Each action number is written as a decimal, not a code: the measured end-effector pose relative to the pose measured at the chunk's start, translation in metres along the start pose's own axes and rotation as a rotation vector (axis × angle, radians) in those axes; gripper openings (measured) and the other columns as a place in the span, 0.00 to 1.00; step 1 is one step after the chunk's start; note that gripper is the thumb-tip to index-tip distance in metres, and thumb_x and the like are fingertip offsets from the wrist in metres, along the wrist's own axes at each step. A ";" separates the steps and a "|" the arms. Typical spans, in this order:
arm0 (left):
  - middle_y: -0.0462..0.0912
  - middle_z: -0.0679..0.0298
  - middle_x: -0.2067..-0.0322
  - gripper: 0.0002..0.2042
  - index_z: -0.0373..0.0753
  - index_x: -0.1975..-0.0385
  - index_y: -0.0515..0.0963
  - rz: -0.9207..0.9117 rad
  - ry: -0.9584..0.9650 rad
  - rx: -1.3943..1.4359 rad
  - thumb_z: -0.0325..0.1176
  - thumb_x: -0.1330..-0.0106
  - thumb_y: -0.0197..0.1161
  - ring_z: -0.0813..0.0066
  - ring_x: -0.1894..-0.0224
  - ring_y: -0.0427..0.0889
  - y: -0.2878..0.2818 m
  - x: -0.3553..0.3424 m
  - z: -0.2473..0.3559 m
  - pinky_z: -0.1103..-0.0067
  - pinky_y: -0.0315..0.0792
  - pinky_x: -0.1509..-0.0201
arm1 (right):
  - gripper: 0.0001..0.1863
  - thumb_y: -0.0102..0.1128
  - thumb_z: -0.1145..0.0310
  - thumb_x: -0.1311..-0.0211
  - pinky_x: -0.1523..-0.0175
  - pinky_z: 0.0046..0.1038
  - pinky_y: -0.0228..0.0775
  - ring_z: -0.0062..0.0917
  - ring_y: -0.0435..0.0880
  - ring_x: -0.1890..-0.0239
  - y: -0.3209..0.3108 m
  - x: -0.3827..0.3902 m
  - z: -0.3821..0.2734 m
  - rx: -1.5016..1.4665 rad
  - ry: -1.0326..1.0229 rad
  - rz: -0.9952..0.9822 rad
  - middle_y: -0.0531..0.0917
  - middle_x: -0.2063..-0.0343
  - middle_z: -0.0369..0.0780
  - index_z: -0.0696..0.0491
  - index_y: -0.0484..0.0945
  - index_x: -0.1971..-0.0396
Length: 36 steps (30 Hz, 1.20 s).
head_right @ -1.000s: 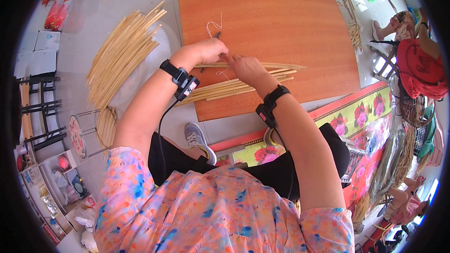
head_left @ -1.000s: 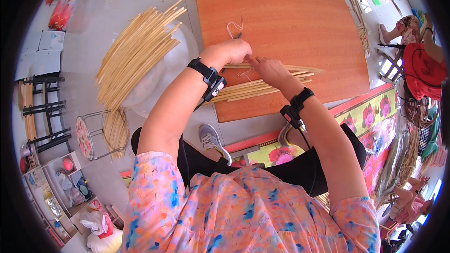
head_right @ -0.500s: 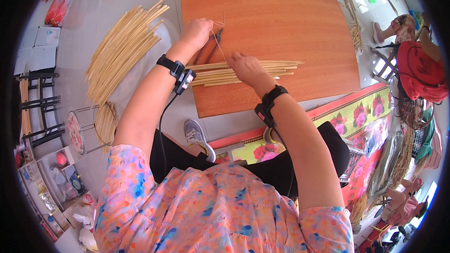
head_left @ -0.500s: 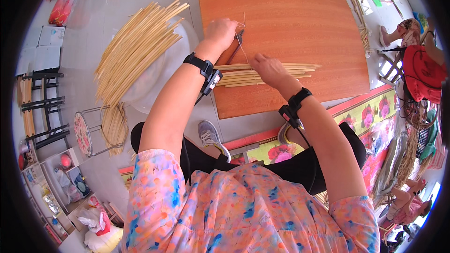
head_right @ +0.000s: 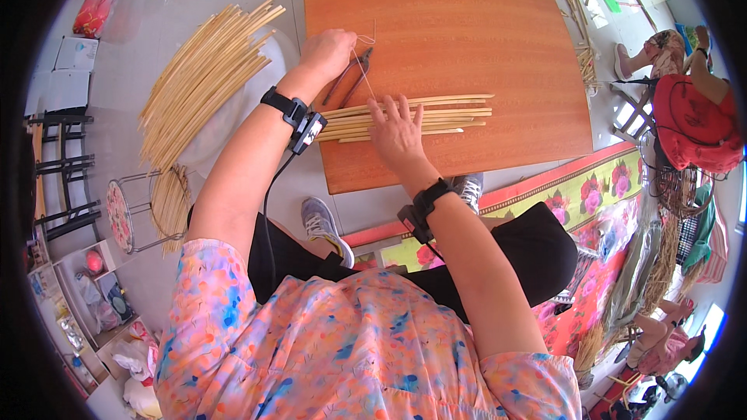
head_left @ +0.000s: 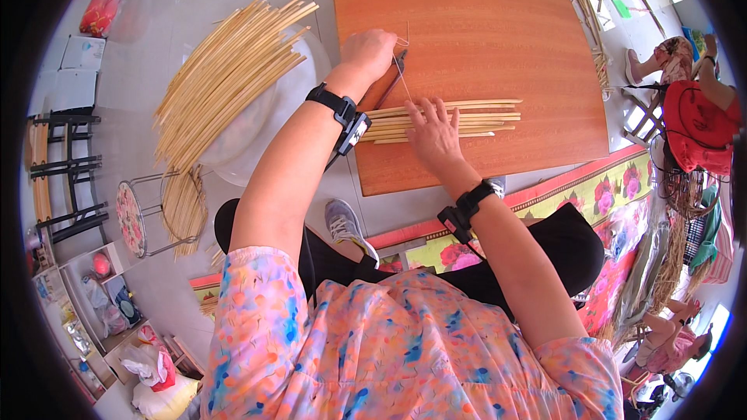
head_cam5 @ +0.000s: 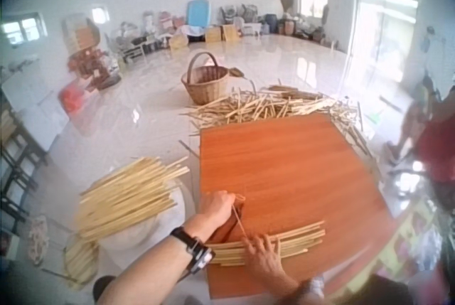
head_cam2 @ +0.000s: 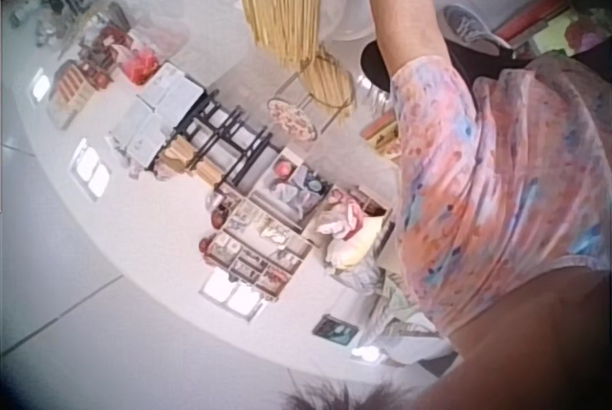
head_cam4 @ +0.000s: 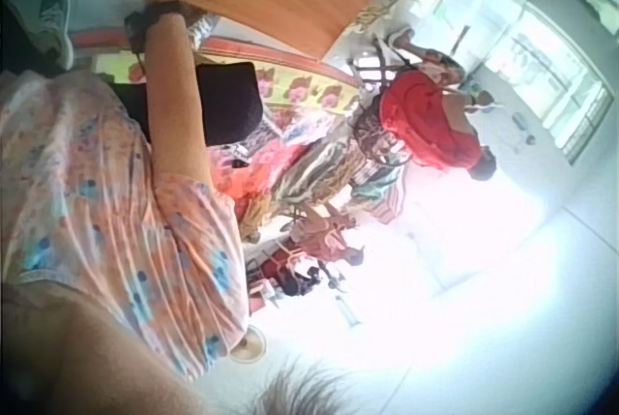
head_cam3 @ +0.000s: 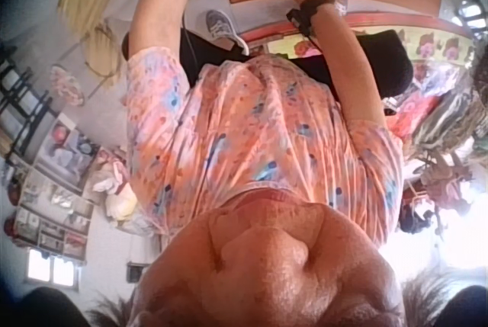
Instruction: The person assembles long thin sticks by tying them together with thread. The person takes two sticks, aligns them, wraps thread around them multiple times, and then uses a tool to cut the thread.
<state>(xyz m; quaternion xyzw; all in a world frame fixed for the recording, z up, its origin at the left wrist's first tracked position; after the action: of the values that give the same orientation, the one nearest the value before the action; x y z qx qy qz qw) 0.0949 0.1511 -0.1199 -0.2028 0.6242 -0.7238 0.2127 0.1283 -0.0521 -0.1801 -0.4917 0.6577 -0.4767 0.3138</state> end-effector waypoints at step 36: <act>0.45 0.63 0.26 0.44 0.43 0.28 0.50 -0.150 0.040 0.107 0.55 0.40 0.62 0.62 0.25 0.43 0.082 0.169 0.094 0.51 0.42 0.26 | 0.34 0.54 0.53 0.36 0.30 0.64 0.33 0.37 0.44 0.25 0.001 0.056 0.054 0.078 0.178 0.101 0.55 0.28 0.34 0.48 0.60 0.32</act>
<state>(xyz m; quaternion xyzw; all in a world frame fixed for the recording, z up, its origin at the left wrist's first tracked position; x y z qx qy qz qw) 0.0122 -0.0310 -0.1829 -0.2228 0.5720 -0.7738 0.1559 0.1580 -0.1225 -0.1964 -0.4011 0.6878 -0.5274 0.2966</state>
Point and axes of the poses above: each hand's wrist, its own x-axis away from the middle knuckle, its own y-axis out of the palm, z = x × y, the point moved 3 cm from there along -x, towards the middle knuckle
